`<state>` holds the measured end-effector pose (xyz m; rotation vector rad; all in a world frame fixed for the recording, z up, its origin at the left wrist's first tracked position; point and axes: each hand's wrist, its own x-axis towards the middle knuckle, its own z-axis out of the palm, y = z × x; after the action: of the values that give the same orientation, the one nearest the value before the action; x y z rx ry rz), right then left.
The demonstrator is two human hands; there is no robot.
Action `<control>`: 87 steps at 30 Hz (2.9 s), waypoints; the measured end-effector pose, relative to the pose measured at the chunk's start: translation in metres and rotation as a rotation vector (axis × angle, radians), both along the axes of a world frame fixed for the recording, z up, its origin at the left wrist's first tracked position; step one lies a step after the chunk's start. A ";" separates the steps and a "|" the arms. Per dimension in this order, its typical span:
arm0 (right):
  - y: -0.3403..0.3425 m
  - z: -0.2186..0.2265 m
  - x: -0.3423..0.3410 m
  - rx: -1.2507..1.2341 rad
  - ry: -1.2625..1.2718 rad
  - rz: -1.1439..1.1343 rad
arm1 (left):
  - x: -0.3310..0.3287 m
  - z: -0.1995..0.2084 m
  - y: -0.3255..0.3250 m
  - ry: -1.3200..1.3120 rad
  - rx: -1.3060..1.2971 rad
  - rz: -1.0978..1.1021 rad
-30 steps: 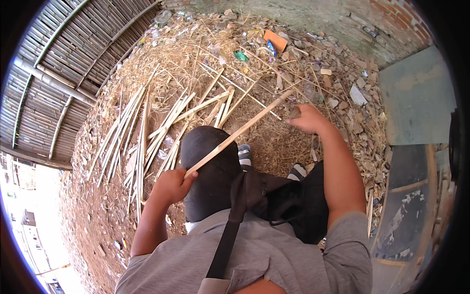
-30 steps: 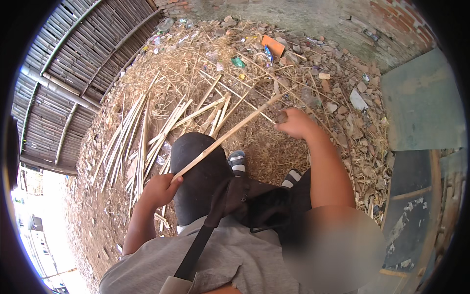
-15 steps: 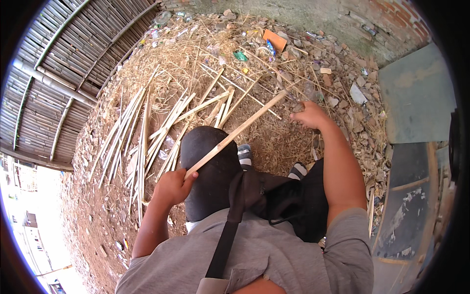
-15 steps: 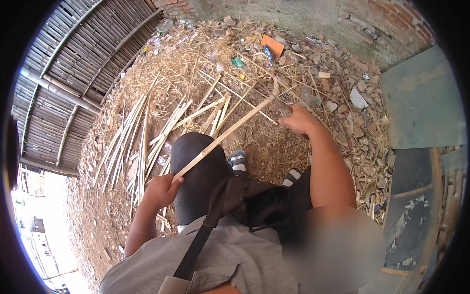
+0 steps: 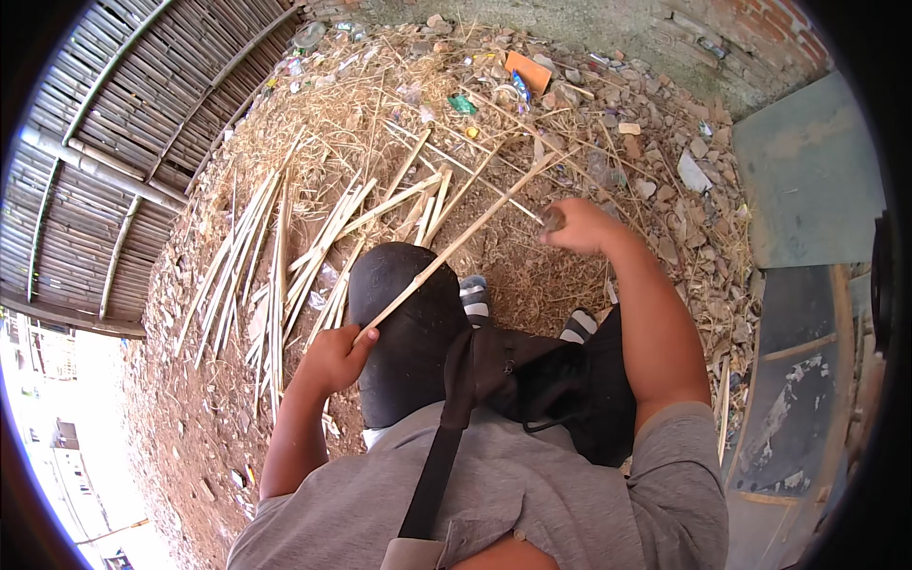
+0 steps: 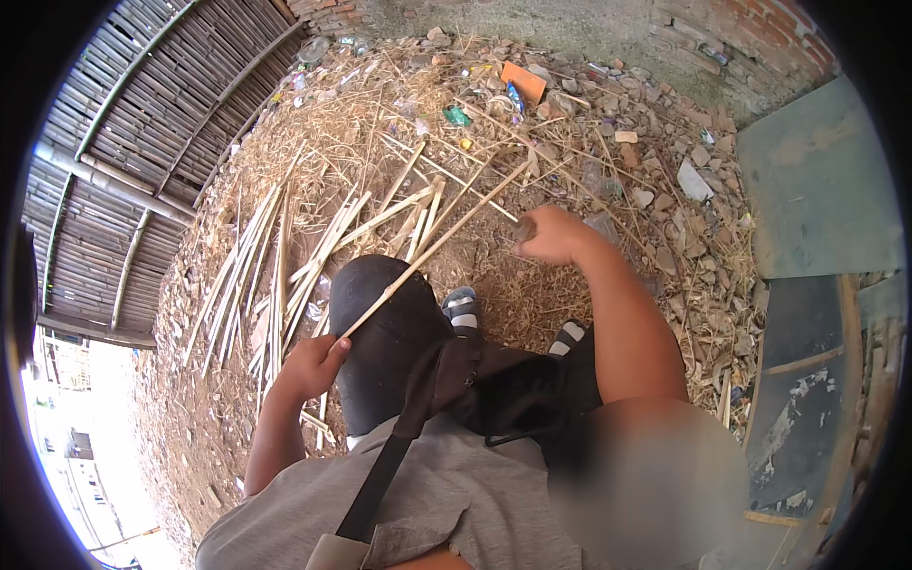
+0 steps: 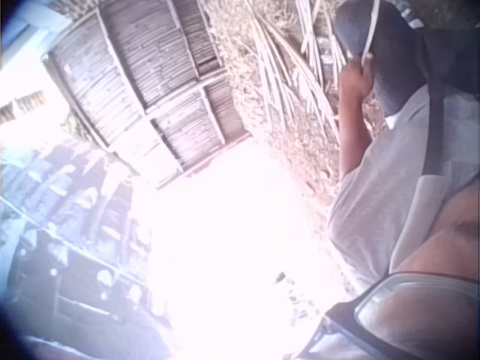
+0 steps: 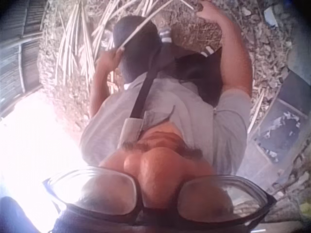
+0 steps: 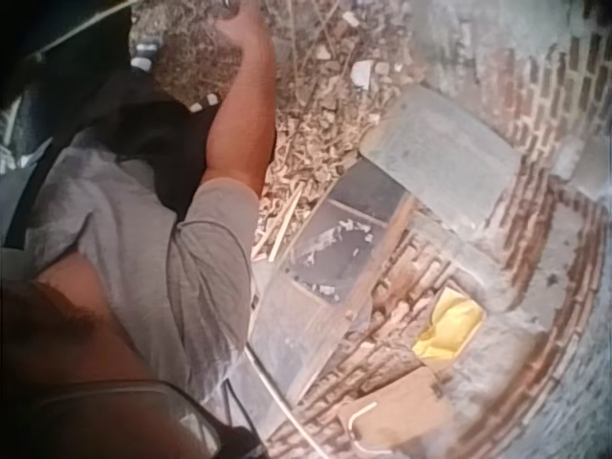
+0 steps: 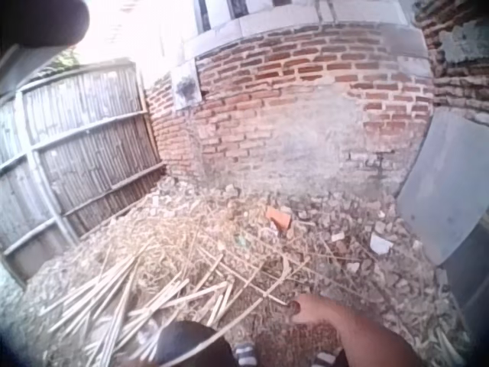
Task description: The person shaves a thin bamboo strip using a blade, holding the strip against their knee for support while drawing the blade along its length.
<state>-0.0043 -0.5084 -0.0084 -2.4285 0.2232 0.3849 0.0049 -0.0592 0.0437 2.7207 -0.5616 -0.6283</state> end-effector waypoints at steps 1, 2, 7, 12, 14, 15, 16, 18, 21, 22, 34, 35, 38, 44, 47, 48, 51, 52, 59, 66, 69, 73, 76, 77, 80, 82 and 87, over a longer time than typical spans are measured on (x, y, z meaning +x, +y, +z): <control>-0.009 -0.002 0.000 0.010 0.006 -0.117 | 0.000 0.002 -0.001 0.009 0.002 0.014; -0.015 -0.005 0.000 0.020 0.012 -0.235 | 0.001 0.002 -0.001 0.012 0.005 0.005; 0.004 -0.003 -0.006 -0.024 -0.087 -0.066 | 0.003 -0.001 0.003 0.017 -0.004 -0.006; 0.054 0.025 -0.004 -0.069 0.029 0.320 | -0.001 -0.002 0.002 -0.016 0.010 -0.008; 0.049 0.025 -0.002 -0.025 -0.010 0.337 | -0.003 -0.006 0.007 -0.055 0.020 0.001; 0.037 0.017 -0.003 0.028 0.011 0.256 | -0.004 -0.008 0.005 -0.063 0.027 0.001; 0.018 0.005 -0.001 0.078 0.029 0.173 | -0.005 -0.009 0.003 -0.073 0.031 -0.002; -0.004 0.000 -0.001 0.124 0.066 -0.037 | -0.008 -0.004 -0.002 -0.082 0.012 0.016; -0.012 -0.001 -0.003 0.063 0.042 -0.270 | -0.008 -0.003 -0.002 -0.101 0.006 0.009; -0.008 -0.004 -0.008 -0.002 -0.027 -0.247 | -0.007 -0.005 -0.002 -0.107 0.009 -0.003; 0.007 -0.005 0.004 0.056 0.098 0.085 | -0.009 -0.007 -0.002 -0.138 -0.002 -0.007; -0.002 -0.010 0.004 0.049 0.081 -0.031 | -0.008 -0.005 -0.003 -0.127 0.003 0.000; -0.013 -0.028 0.002 -0.009 -0.067 -0.152 | -0.006 0.001 -0.007 -0.083 0.029 0.008; 0.042 0.031 -0.010 -0.191 -0.026 0.179 | -0.007 0.004 -0.006 -0.052 0.065 0.020; 0.046 0.030 -0.009 -0.188 0.013 0.228 | -0.006 0.001 -0.002 -0.076 0.065 0.015; 0.033 0.021 -0.004 -0.121 0.036 0.185 | -0.006 -0.003 -0.002 -0.089 0.049 0.003; -0.002 -0.009 0.004 -0.015 -0.002 -0.018 | -0.007 -0.003 -0.007 -0.093 0.039 0.016; -0.007 -0.015 0.005 -0.018 -0.030 -0.087 | -0.007 0.000 -0.008 -0.091 0.048 0.030; 0.062 0.003 -0.009 -0.155 -0.133 0.225 | -0.005 -0.004 -0.003 -0.082 0.038 0.014; -0.003 0.002 -0.003 0.029 -0.109 -0.052 | -0.004 -0.008 -0.001 -0.079 -0.005 -0.003; -0.015 0.006 -0.009 0.015 -0.132 -0.299 | -0.003 -0.007 -0.002 -0.077 0.016 0.010; 0.020 0.002 -0.010 -0.009 -0.104 -0.018 | -0.005 -0.008 -0.003 -0.105 -0.026 -0.006; 0.060 0.012 -0.012 -0.071 -0.102 0.251 | -0.006 -0.007 -0.001 -0.110 0.013 -0.002; 0.069 0.018 -0.011 -0.126 -0.092 0.291 | -0.007 -0.009 0.000 -0.112 0.006 -0.004; 0.051 0.013 -0.003 -0.060 -0.079 0.245 | -0.008 -0.009 0.004 -0.104 0.014 -0.005; 0.020 0.000 0.001 0.004 -0.085 0.085 | -0.004 -0.007 -0.001 -0.079 0.034 -0.002; -0.006 -0.009 -0.008 -0.078 -0.228 -0.199 | 0.001 -0.007 0.001 -0.077 0.052 -0.030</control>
<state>-0.0120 -0.5145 -0.0171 -2.4729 0.3812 0.0108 0.0056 -0.0586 0.0362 2.7999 -0.6134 -0.5540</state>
